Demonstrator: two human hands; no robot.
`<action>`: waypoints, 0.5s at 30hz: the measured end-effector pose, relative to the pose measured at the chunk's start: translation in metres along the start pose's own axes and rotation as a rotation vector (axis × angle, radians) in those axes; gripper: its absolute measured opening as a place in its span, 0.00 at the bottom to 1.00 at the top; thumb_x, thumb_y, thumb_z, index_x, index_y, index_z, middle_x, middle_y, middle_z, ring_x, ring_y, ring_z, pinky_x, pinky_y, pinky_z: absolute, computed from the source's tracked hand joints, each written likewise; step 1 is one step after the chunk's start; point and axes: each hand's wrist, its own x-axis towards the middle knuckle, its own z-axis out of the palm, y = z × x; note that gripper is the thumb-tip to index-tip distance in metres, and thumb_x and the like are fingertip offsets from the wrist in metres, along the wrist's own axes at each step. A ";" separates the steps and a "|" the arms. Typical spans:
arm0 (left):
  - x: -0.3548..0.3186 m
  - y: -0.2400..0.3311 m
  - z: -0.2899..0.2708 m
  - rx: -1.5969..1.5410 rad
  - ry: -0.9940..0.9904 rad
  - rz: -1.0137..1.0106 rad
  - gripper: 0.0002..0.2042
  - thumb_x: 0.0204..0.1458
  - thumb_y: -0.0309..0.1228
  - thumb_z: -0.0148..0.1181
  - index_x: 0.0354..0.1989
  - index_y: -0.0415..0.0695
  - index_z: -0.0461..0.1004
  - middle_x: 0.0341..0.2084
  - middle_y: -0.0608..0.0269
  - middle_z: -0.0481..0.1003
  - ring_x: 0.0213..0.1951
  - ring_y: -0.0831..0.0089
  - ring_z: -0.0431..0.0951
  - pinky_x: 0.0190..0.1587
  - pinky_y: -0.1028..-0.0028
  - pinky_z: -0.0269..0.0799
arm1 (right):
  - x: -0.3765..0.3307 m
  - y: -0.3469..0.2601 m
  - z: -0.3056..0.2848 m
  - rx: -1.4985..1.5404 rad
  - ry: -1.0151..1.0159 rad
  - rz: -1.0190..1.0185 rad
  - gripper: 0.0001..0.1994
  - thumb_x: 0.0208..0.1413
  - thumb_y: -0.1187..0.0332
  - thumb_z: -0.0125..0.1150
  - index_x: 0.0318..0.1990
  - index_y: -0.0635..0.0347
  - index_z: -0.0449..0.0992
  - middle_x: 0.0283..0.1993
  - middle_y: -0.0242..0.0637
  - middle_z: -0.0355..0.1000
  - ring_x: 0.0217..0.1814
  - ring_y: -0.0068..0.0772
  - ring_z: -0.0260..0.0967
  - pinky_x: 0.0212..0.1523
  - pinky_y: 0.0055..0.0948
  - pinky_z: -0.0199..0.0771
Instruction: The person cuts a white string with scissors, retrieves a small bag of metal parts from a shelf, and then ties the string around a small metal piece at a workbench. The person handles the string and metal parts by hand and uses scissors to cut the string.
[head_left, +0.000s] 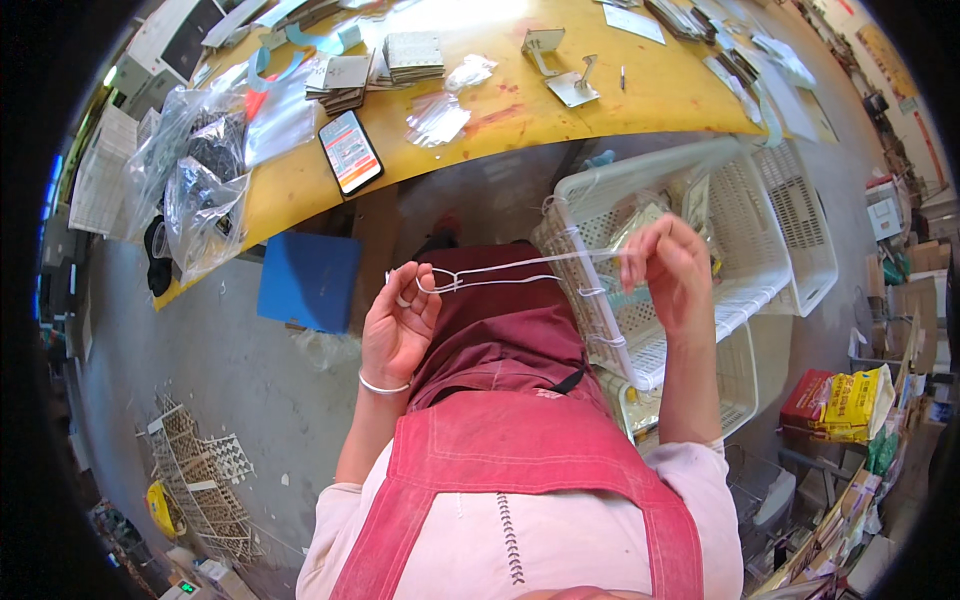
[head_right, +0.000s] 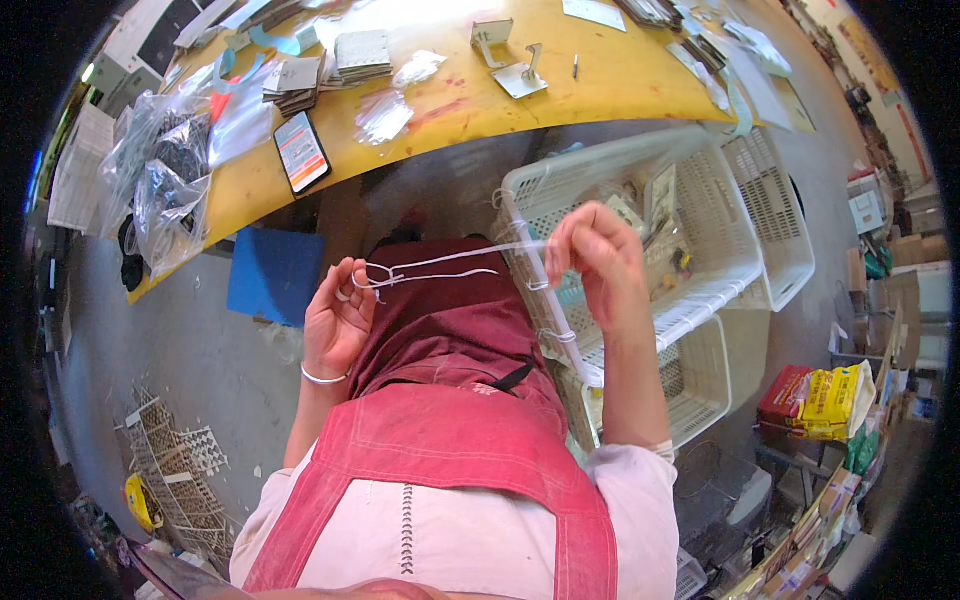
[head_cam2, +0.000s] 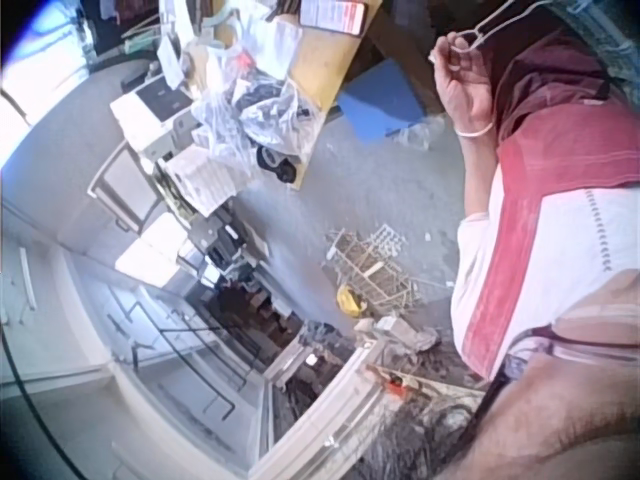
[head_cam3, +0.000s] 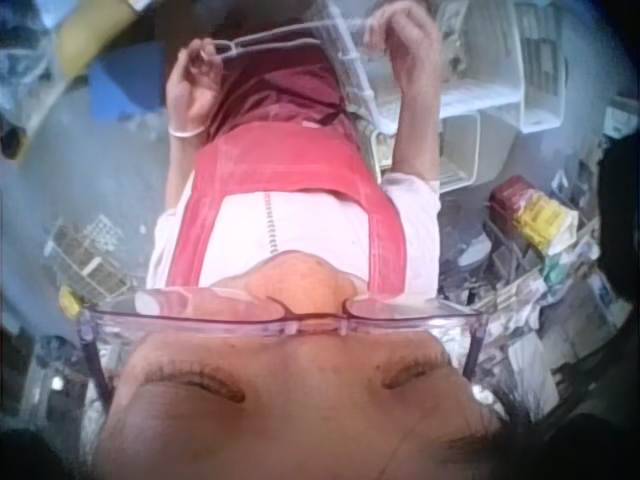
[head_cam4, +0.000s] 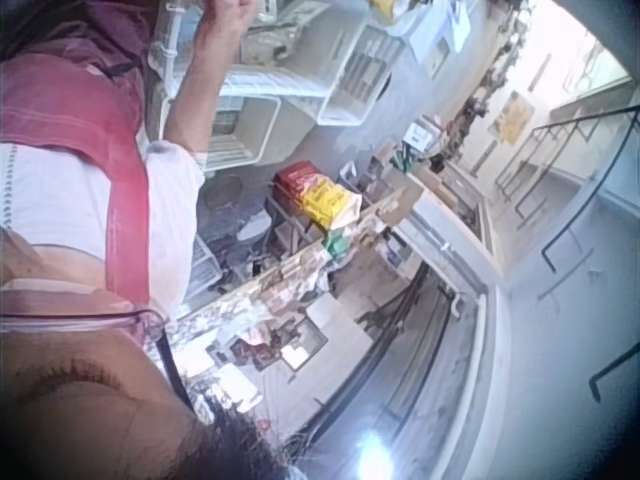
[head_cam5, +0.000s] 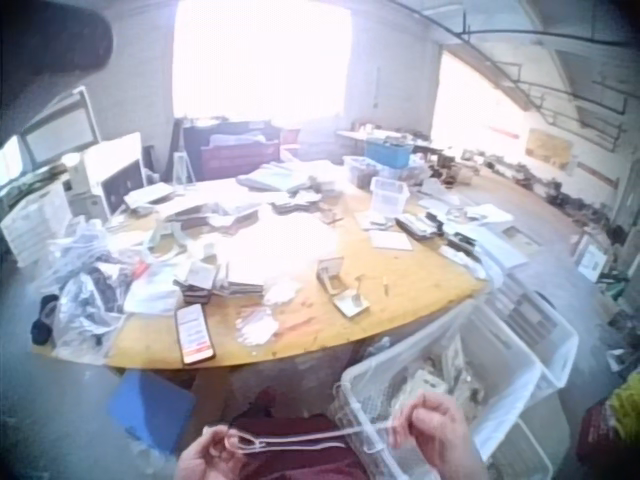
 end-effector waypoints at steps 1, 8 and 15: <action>-0.003 0.000 -0.005 0.017 0.003 0.004 0.14 0.68 0.35 0.49 0.48 0.39 0.78 0.45 0.56 0.81 0.46 0.68 0.83 0.50 0.65 0.81 | 0.013 -0.004 -0.001 -0.002 0.012 -0.009 0.12 0.63 0.63 0.55 0.33 0.63 0.70 0.27 0.37 0.70 0.29 0.28 0.70 0.30 0.26 0.72; -0.017 -0.010 -0.023 0.153 0.089 -0.039 0.13 0.68 0.36 0.50 0.47 0.42 0.78 0.44 0.56 0.82 0.37 0.74 0.82 0.43 0.70 0.82 | 0.108 0.005 -0.025 -0.108 0.065 -0.067 0.11 0.65 0.64 0.55 0.31 0.60 0.72 0.25 0.35 0.71 0.32 0.29 0.73 0.31 0.27 0.74; -0.034 -0.014 -0.035 0.337 0.179 -0.036 0.12 0.67 0.37 0.52 0.47 0.44 0.78 0.44 0.59 0.82 0.35 0.78 0.80 0.39 0.75 0.81 | 0.126 -0.006 -0.044 -0.167 0.091 -0.054 0.11 0.64 0.64 0.57 0.31 0.59 0.74 0.25 0.34 0.73 0.33 0.28 0.76 0.33 0.26 0.78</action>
